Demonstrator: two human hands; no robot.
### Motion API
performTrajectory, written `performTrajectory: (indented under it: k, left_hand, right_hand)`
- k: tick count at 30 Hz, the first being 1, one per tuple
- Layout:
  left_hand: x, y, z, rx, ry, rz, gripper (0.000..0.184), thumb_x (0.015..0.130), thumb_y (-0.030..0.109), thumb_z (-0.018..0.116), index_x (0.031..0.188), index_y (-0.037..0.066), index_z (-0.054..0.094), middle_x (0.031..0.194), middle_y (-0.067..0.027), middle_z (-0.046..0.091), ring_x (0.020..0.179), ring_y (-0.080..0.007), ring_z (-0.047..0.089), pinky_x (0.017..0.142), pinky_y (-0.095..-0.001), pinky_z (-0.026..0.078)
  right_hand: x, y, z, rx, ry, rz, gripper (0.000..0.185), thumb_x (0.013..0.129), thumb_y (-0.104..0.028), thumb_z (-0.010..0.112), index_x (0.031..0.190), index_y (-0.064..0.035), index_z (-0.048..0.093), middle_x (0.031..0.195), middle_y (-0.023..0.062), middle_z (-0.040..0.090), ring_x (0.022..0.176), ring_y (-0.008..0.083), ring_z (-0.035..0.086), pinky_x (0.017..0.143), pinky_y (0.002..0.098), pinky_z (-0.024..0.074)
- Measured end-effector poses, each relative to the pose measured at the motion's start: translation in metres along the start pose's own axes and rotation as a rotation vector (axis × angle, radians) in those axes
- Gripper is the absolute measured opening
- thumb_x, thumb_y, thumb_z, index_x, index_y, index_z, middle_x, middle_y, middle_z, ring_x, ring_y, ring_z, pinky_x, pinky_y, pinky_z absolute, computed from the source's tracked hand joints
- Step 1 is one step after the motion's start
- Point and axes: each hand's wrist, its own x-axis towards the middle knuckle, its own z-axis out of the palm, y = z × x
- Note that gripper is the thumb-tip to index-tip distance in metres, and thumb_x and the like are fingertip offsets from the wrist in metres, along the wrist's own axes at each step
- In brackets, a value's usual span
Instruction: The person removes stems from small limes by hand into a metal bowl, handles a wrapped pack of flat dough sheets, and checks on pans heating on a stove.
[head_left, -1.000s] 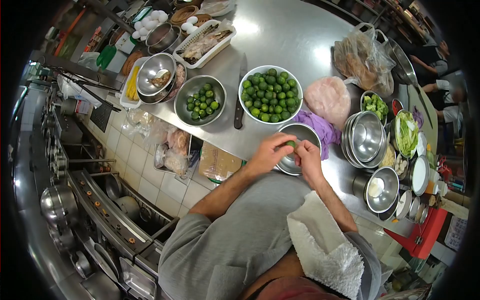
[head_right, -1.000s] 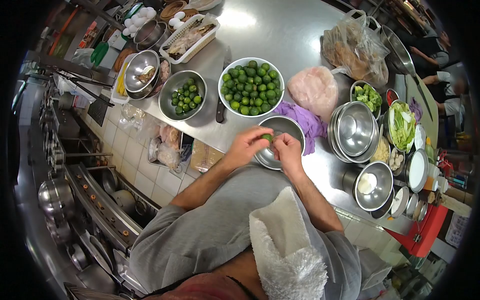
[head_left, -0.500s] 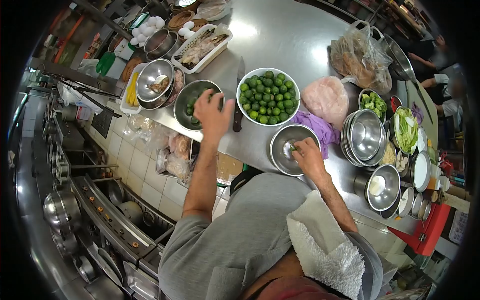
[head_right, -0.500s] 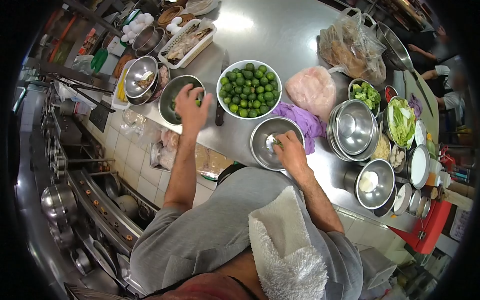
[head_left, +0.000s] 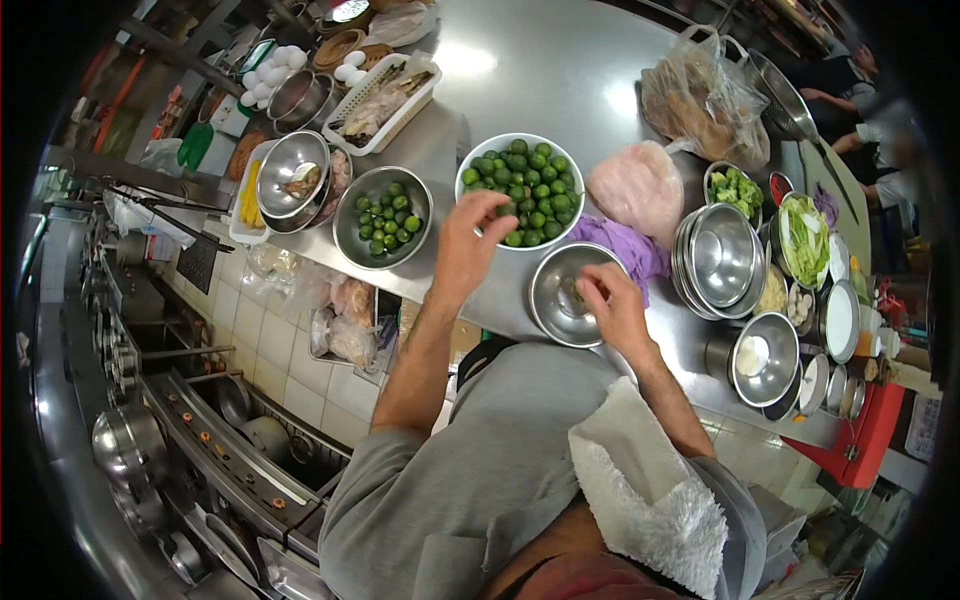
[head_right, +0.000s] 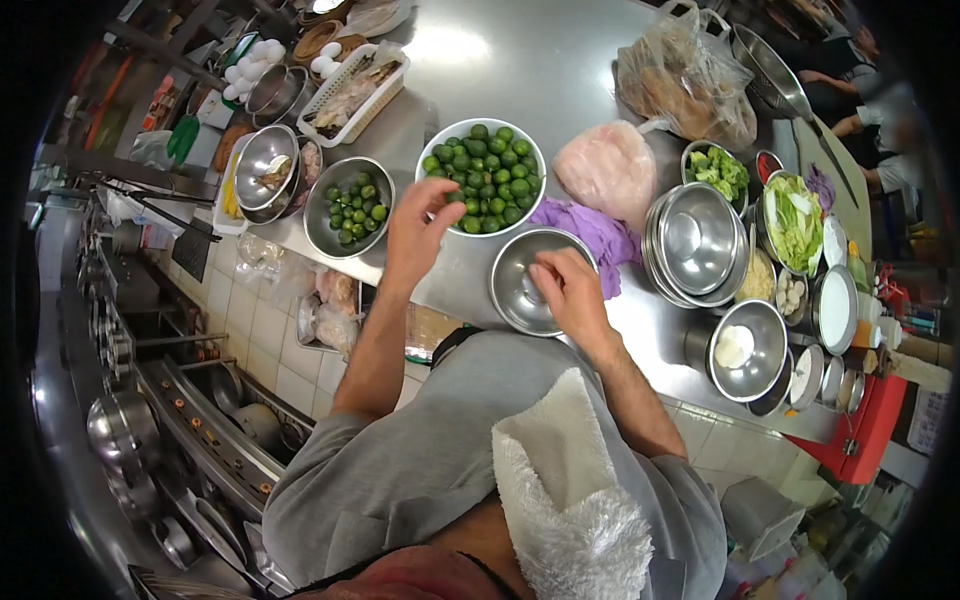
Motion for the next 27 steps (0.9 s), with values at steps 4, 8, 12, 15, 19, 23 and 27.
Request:
performTrajectory:
  k: [4, 8, 12, 15, 19, 23, 27]
  left_hand:
    - [-0.027, 0.017, 0.016, -0.459, -0.318, -0.052, 0.029, 0.084, 0.004, 0.065, 0.113, 0.001, 0.062, 0.096, -0.0014, 0.063, 0.084, -0.0094, 0.059, 0.073, -0.0227, 0.048]
    - [-0.044, 0.011, 0.031, -0.676, -0.422, -0.219, 0.031, 0.085, 0.001, 0.063, 0.116, -0.002, 0.060, 0.107, -0.0056, 0.062, 0.097, -0.0119, 0.059, 0.086, -0.0255, 0.048]
    - [-0.053, 0.008, 0.041, -0.686, -0.382, -0.111, 0.034, 0.084, 0.000, 0.064, 0.118, -0.001, 0.059, 0.112, -0.0066, 0.060, 0.098, -0.0129, 0.059, 0.086, -0.0262, 0.048]
    - [-0.061, 0.009, 0.050, -0.718, -0.341, -0.168, 0.035, 0.083, 0.000, 0.066, 0.117, -0.002, 0.060, 0.113, -0.0068, 0.058, 0.098, -0.0136, 0.059, 0.086, -0.0265, 0.049]
    - [-0.063, 0.012, 0.052, -0.743, -0.353, -0.160, 0.034, 0.082, 0.000, 0.067, 0.115, -0.002, 0.061, 0.106, -0.0057, 0.059, 0.095, -0.0130, 0.059, 0.083, -0.0249, 0.050]
    - [-0.063, 0.013, 0.052, -0.652, -0.370, -0.039, 0.031, 0.082, -0.001, 0.066, 0.113, -0.002, 0.062, 0.103, -0.0058, 0.058, 0.094, -0.0125, 0.059, 0.081, -0.0237, 0.050]
    - [-0.066, 0.009, 0.059, -0.761, -0.399, -0.077, 0.030, 0.082, -0.002, 0.065, 0.112, -0.002, 0.062, 0.104, -0.0061, 0.059, 0.094, -0.0124, 0.059, 0.081, -0.0238, 0.050]
  right_hand:
    - [0.015, -0.020, 0.000, 0.068, 0.034, -0.058, 0.026, 0.087, -0.009, 0.063, 0.110, 0.0015, 0.060, 0.090, 0.0125, 0.061, 0.076, 0.0224, 0.060, 0.066, 0.0308, 0.0481]
    - [0.019, -0.015, 0.002, 0.032, -0.006, -0.198, 0.024, 0.087, -0.008, 0.061, 0.109, 0.0015, 0.060, 0.090, 0.0143, 0.061, 0.080, 0.0277, 0.061, 0.071, 0.0343, 0.0486]
    - [0.013, -0.014, 0.002, 0.019, -0.060, -0.172, 0.019, 0.087, -0.007, 0.060, 0.105, 0.0016, 0.060, 0.089, 0.0147, 0.062, 0.080, 0.0288, 0.062, 0.068, 0.0351, 0.0482]
    - [0.007, -0.011, 0.002, 0.033, -0.071, -0.110, 0.018, 0.087, -0.006, 0.060, 0.103, 0.0015, 0.061, 0.087, 0.0136, 0.063, 0.078, 0.0276, 0.062, 0.066, 0.0344, 0.0479]
    - [-0.001, -0.004, 0.006, 0.119, 0.005, -0.100, 0.014, 0.085, -0.002, 0.061, 0.098, 0.0019, 0.062, 0.082, 0.0124, 0.063, 0.071, 0.0225, 0.062, 0.060, 0.0318, 0.0478]
    - [-0.009, 0.005, 0.013, 0.164, 0.071, -0.087, 0.011, 0.083, 0.001, 0.063, 0.094, 0.0020, 0.062, 0.079, 0.0112, 0.063, 0.066, 0.0177, 0.062, 0.056, 0.0284, 0.0484]
    - [-0.014, 0.008, 0.017, 0.192, 0.141, -0.097, 0.007, 0.081, 0.002, 0.064, 0.086, 0.0015, 0.059, 0.076, 0.0096, 0.064, 0.064, 0.0136, 0.061, 0.055, 0.0258, 0.0500]
